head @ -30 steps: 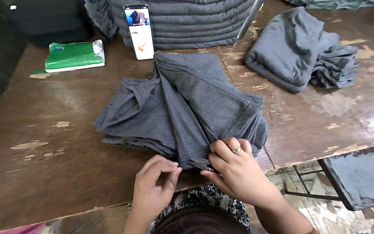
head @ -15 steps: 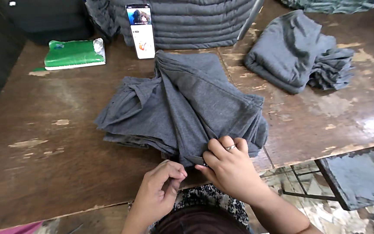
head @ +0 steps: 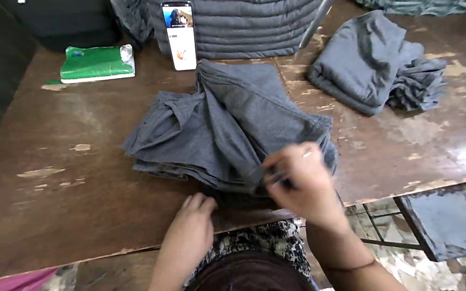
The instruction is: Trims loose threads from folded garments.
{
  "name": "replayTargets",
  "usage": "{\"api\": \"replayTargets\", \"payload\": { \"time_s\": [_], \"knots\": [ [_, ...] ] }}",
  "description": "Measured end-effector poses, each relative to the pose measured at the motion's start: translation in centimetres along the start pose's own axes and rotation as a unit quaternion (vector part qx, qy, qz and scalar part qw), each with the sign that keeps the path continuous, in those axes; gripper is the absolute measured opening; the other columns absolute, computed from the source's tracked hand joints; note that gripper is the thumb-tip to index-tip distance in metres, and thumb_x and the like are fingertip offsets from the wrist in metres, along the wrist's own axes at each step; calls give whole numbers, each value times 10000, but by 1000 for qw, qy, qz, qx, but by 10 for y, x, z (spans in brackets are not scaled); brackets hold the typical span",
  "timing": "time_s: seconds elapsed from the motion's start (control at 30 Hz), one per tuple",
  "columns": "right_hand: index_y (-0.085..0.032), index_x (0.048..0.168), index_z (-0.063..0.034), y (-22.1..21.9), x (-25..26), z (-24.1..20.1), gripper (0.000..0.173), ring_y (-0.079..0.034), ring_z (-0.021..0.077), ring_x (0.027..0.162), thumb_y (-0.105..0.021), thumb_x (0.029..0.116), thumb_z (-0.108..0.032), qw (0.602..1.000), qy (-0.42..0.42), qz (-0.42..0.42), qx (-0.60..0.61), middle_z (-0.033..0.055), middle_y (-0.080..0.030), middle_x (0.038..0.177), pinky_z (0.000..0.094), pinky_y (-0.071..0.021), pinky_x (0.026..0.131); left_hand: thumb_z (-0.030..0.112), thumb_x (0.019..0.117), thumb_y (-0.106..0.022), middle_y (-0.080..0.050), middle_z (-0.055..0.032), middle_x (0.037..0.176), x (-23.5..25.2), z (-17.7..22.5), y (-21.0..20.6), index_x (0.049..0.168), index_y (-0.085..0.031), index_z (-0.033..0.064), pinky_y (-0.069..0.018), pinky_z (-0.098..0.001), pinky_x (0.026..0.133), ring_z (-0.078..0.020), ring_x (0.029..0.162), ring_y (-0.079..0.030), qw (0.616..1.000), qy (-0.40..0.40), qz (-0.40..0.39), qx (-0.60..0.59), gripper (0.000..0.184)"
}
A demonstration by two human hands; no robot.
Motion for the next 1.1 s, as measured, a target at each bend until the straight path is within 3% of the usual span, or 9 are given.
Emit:
{"api": "replayTargets", "payload": {
  "time_s": [0.1, 0.2, 0.3, 0.43, 0.57, 0.67, 0.73, 0.93, 1.1],
  "knots": [
    [-612, 1049, 31, 54, 8, 46, 239, -603, 110, 766, -669, 939, -174, 985, -81, 140, -65, 99, -651, 928, 283, -517, 668, 116, 924, -594, -713, -103, 1077, -10, 10, -26, 1006, -772, 123, -557, -545, 854, -333, 1049, -678, 997, -62, -32, -26, 196],
    [-547, 1021, -50, 80, 1, 58, 183, -560, 21, 792, -659, 970, -187, 970, -87, 222, -37, -12, -583, 955, 199, -482, 685, 135, 938, -617, -746, -11, 1059, -31, 17, -39, 979, -783, 150, -530, -464, 910, -206, 1050, -688, 959, -199, -125, -160, 171],
    [-551, 964, -251, 68, -17, 32, 151, -629, -5, 865, -702, 967, -262, 973, -77, 166, 138, -131, -622, 990, 180, -542, 735, 169, 1022, -594, -717, -95, 1158, -31, 16, -17, 1049, -768, 61, -524, -315, 1007, -168, 1127, -663, 881, -254, -201, -346, 206],
    [-566, 976, -203, 29, -42, -7, 107, -634, 34, 936, -658, 991, -255, 924, -66, 36, 376, -65, -643, 993, 195, -527, 810, 273, 1108, -431, -653, -18, 1250, 15, 7, 37, 1121, -689, 112, -502, -214, 1021, -46, 1204, -592, 921, -231, -50, -309, 305],
    [-515, 980, -102, -15, -56, -36, 133, -602, 53, 880, -587, 1018, -208, 856, -66, -61, 508, 38, -601, 968, 187, -507, 759, 193, 1063, -403, -630, -84, 1385, 107, -13, 63, 1272, -694, 88, -453, -437, 1119, -218, 1339, -557, 986, -155, 50, -17, 373],
    [-492, 1001, -69, -33, -62, -42, 146, -589, 76, 878, -554, 1030, -198, 852, -59, -82, 513, 79, -581, 987, 198, -501, 766, 417, 1066, -487, -490, -180, 1531, 179, -58, 75, 1435, -592, 150, -160, -808, 1111, -458, 1479, -339, 991, -28, 14, 128, 468],
    [-497, 1008, -64, -38, -65, -36, 149, -587, 68, 886, -543, 1035, -202, 858, -75, -80, 502, 77, -581, 1004, 193, -503, 770, 580, 1025, -484, -373, -209, 1604, 206, -88, 88, 1501, -519, 193, -122, -845, 1082, -488, 1498, -274, 991, 65, 8, 121, 615],
    [-580, 1055, -181, -29, -77, 7, 70, -703, 74, 762, -590, 1049, -250, 846, -179, -22, 501, -11, -692, 1101, 250, -627, 660, 459, 1064, -493, -634, -261, 1252, 185, -114, 88, 1251, -647, 22, -408, -683, 1011, -438, 1205, -585, 993, 98, -31, -51, 500],
    [-589, 968, -190, -1, -75, 64, 77, -673, 77, 557, -615, 964, -117, 845, -302, 110, 426, -72, -745, 868, 261, -596, 486, 603, 1034, -397, -555, -265, 1386, 106, -77, 60, 1320, -586, -23, -395, -655, 1072, -457, 1326, -505, 987, 155, -31, 36, 714]
  ]
}}
Point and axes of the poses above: each hand's wrist, its own x-axis towards the middle knuckle, its own y-axis out of the back of the hand, z = x × y, the point moved 2 cm from there along x, towards the middle knuckle
